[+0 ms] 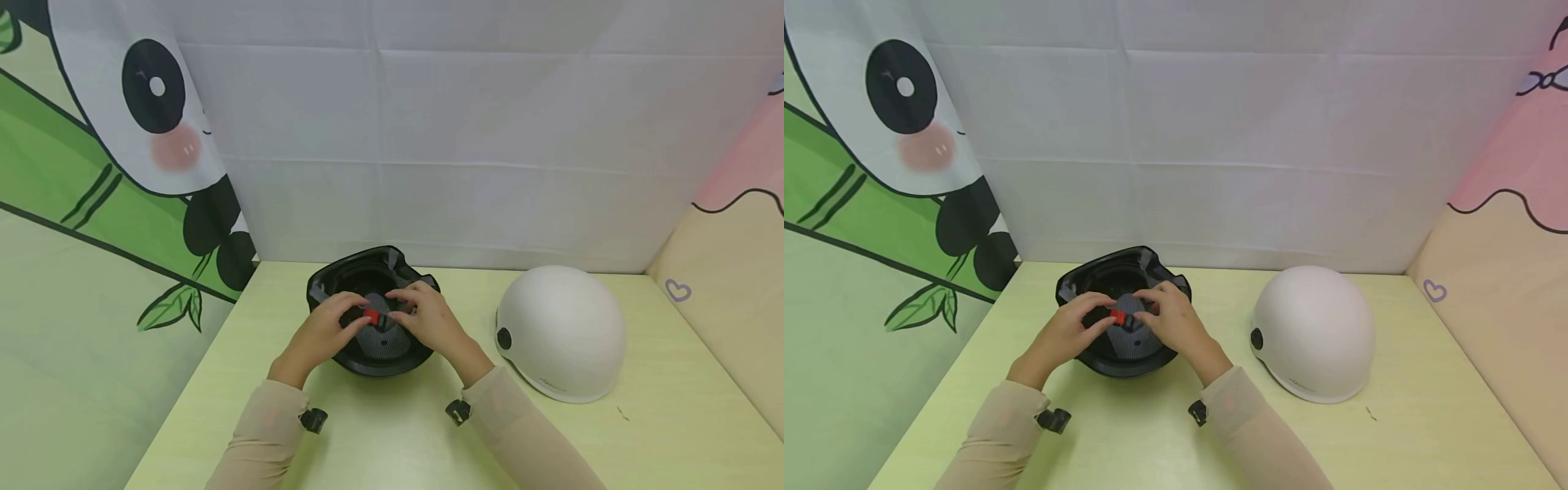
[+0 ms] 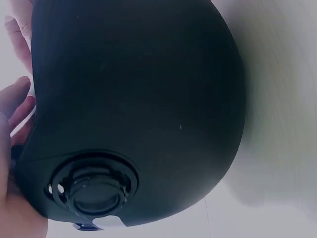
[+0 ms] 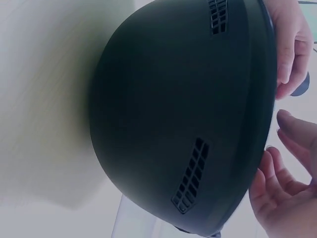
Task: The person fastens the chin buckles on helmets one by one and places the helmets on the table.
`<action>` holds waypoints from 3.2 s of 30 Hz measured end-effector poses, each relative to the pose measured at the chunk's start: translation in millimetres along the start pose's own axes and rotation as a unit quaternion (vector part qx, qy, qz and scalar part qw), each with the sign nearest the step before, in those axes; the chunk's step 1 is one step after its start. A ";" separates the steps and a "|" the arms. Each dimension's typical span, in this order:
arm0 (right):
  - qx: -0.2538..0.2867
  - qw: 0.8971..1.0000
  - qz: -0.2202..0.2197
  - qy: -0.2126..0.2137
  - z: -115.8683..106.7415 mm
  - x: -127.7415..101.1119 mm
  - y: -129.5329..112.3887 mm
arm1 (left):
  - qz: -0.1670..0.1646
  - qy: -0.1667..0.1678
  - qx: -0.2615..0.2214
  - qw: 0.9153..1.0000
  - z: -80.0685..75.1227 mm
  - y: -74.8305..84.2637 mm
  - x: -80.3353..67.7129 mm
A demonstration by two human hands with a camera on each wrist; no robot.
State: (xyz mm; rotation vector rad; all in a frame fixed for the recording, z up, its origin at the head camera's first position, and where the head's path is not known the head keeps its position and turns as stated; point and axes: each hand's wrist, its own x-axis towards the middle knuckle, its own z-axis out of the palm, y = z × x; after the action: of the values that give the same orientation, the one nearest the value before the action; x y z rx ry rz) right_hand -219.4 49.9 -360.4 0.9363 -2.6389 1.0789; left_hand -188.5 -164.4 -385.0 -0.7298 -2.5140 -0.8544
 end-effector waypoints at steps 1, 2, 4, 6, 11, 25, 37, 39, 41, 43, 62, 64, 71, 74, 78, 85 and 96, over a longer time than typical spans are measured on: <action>0.001 1.000 -0.001 0.002 -0.3 -0.4 0.2 | 0.003 0.003 0.000 1.000 0.1 -0.4 -0.4; 0.003 1.000 -0.003 0.002 -0.6 -0.9 0.2 | 0.004 0.006 0.000 1.000 0.3 -0.8 -0.8; 0.004 1.000 -0.005 0.004 -1.0 -1.4 -0.1 | 0.004 0.011 -0.002 1.000 0.5 -0.7 -1.4; 0.003 1.000 -0.002 0.002 -1.5 -2.1 -1.1 | 0.009 0.019 -0.006 1.000 0.4 -0.7 -2.3; 0.012 1.000 0.004 -0.018 -3.0 -5.5 -4.9 | -0.001 0.045 -0.022 0.999 -1.8 -0.6 -7.7; -0.003 0.994 -0.016 -0.110 11.2 -16.3 -16.3 | -0.064 0.173 -0.029 0.982 -0.4 -19.1 -35.8; -0.074 0.981 -0.082 -0.157 29.8 -21.6 -25.8 | -0.135 0.215 -0.111 0.961 15.7 -38.3 -59.2; -0.081 0.980 -0.085 -0.160 31.9 -21.3 -27.8 | -0.140 0.217 -0.131 0.957 19.1 -41.6 -62.7; -0.090 0.979 -0.090 -0.162 33.4 -21.5 -29.6 | -0.148 0.218 -0.149 0.953 22.1 -43.5 -65.1; -0.102 0.976 -0.100 -0.162 35.0 -21.7 -30.8 | -0.156 0.214 -0.163 0.950 24.7 -45.1 -67.6; -0.148 0.959 -0.132 -0.202 49.6 -24.4 -29.3 | -0.199 0.116 -0.288 0.930 37.0 -48.7 -70.5; -0.139 0.960 -0.121 -0.209 49.9 -24.7 -28.8 | -0.205 0.107 -0.294 0.927 38.4 -47.8 -69.4; -0.117 0.966 -0.110 -0.205 51.5 -27.2 -25.1 | -0.205 0.103 -0.301 0.926 37.4 -36.0 -61.7; -0.100 0.969 -0.113 -0.196 51.8 -27.9 -23.2 | -0.208 0.106 -0.285 0.930 36.6 -33.2 -59.7; -0.079 0.974 -0.123 -0.174 51.5 -28.1 -21.7 | -0.208 0.107 -0.263 0.936 33.9 -33.3 -56.1; -0.035 0.981 -0.116 -0.150 50.8 -27.9 -19.7 | -0.211 0.102 -0.179 0.956 19.2 -22.6 -45.6; 0.036 0.985 -0.100 -0.134 46.0 -27.0 -22.5 | -0.207 0.092 -0.127 0.966 6.6 -13.2 -34.0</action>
State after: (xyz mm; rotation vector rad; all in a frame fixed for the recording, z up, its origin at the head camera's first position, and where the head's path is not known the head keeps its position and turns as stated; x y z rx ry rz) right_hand -179.9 19.9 -390.3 1.4185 -2.6456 1.0738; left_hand -170.6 -180.9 -412.9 -0.1754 -2.4469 -1.3383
